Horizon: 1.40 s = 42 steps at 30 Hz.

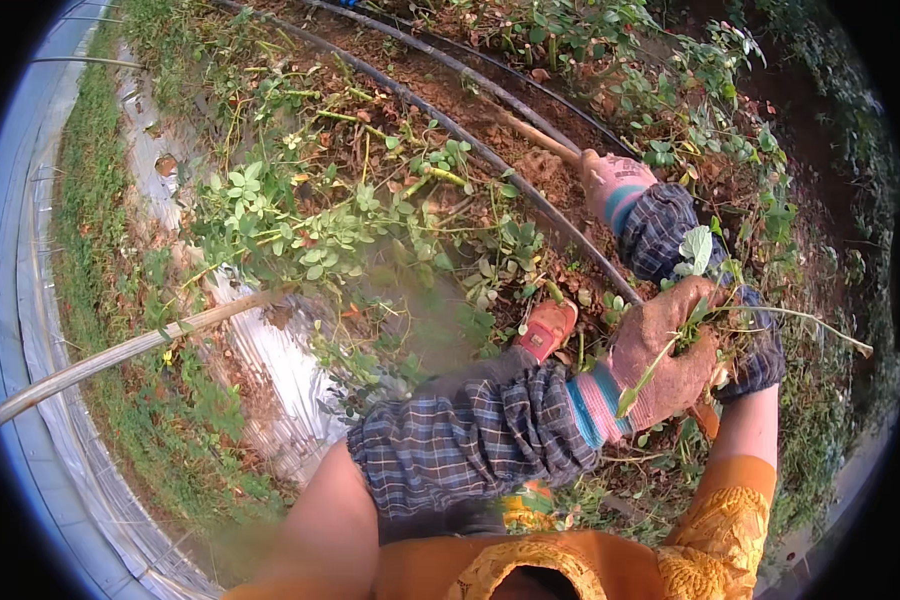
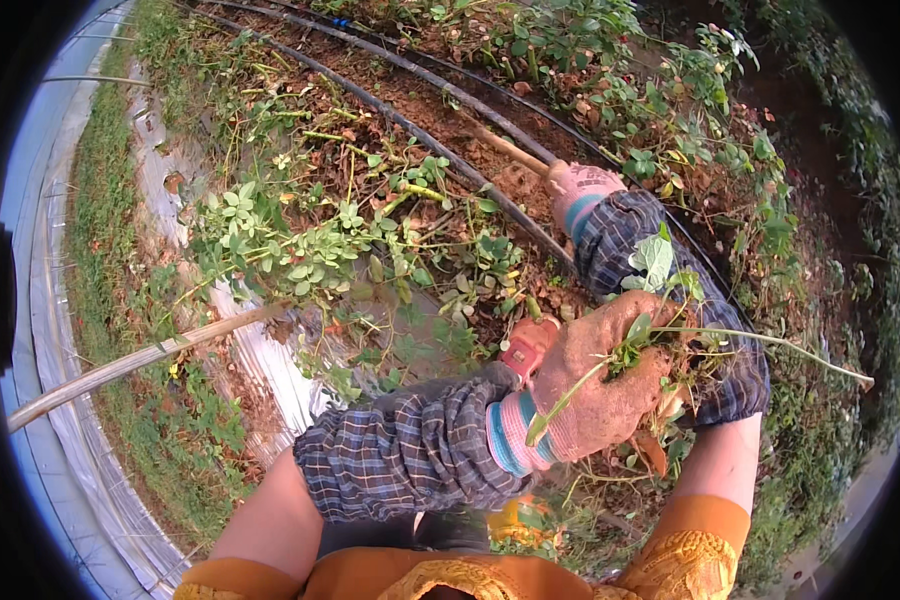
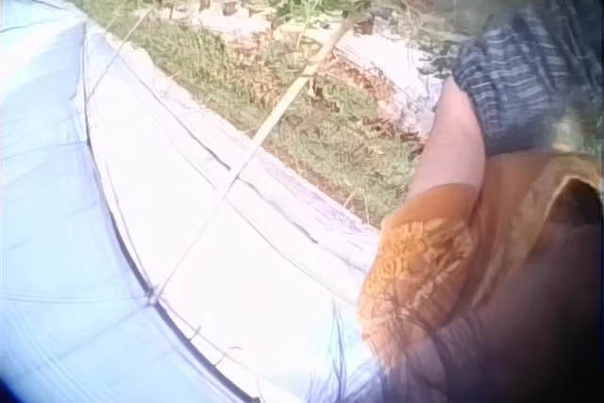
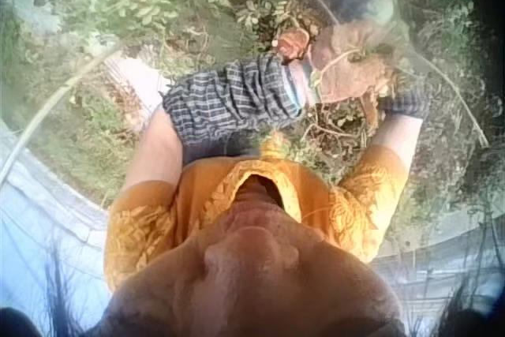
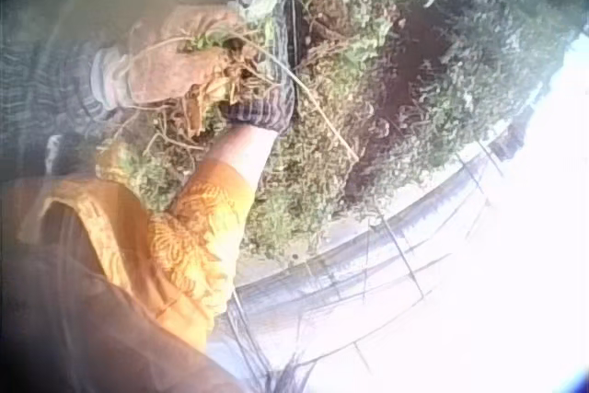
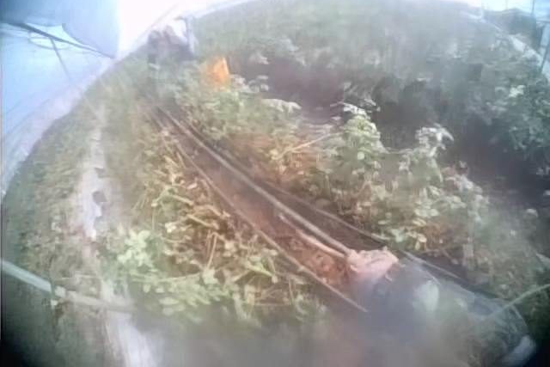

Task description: The person uses a hoe to loosen soil and remove weeds from a garden bed. They pull the weeds by hand and place them into a yellow bucket. The person moves along the bed, repeating the process of hoeing and collecting weeds.

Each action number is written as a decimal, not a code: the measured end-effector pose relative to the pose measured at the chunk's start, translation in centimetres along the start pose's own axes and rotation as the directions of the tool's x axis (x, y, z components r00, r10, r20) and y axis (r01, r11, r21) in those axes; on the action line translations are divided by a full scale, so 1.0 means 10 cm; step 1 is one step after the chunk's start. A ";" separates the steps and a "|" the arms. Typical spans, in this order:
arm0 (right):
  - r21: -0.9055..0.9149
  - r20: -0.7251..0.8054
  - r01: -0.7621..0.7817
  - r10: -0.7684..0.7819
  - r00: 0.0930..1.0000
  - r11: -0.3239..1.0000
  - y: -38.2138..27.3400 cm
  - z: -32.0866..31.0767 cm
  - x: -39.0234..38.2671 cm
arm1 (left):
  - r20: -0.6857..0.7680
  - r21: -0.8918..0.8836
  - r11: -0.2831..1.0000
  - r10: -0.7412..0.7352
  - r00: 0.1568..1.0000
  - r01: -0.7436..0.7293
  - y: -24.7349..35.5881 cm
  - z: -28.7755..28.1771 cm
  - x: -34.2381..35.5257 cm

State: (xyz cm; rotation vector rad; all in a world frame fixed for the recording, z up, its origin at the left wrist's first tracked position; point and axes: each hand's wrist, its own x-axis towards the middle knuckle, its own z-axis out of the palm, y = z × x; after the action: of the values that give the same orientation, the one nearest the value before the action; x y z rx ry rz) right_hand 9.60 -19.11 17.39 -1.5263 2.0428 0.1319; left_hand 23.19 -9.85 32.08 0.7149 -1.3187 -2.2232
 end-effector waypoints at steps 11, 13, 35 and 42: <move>-0.196 0.112 -0.470 0.496 0.861 0.861 0.98 -0.80 -3.07 | 0.017 0.332 0.942 0.042 0.999 -0.045 -0.01 0.04 0.10; -0.213 0.077 -0.478 0.502 0.861 0.852 1.04 -0.76 -3.26 | 0.000 0.321 0.945 -0.068 0.998 0.064 -0.04 -0.06 0.31; -0.126 0.013 -0.123 0.125 0.992 0.984 2.46 0.06 -3.77 | -0.630 0.597 -0.802 -0.466 0.621 0.003 -0.55 -2.43 2.39; -0.076 -0.024 -0.197 0.196 0.980 0.977 2.47 0.22 -3.90 | -0.670 0.408 -0.893 -0.434 0.603 -0.190 -0.75 -2.85 2.57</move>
State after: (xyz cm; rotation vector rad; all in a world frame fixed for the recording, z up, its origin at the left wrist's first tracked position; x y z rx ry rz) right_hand -4.94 23.23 28.73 -1.3717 2.2228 0.2800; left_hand 20.88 -41.07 8.60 -0.6770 1.6576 -0.3759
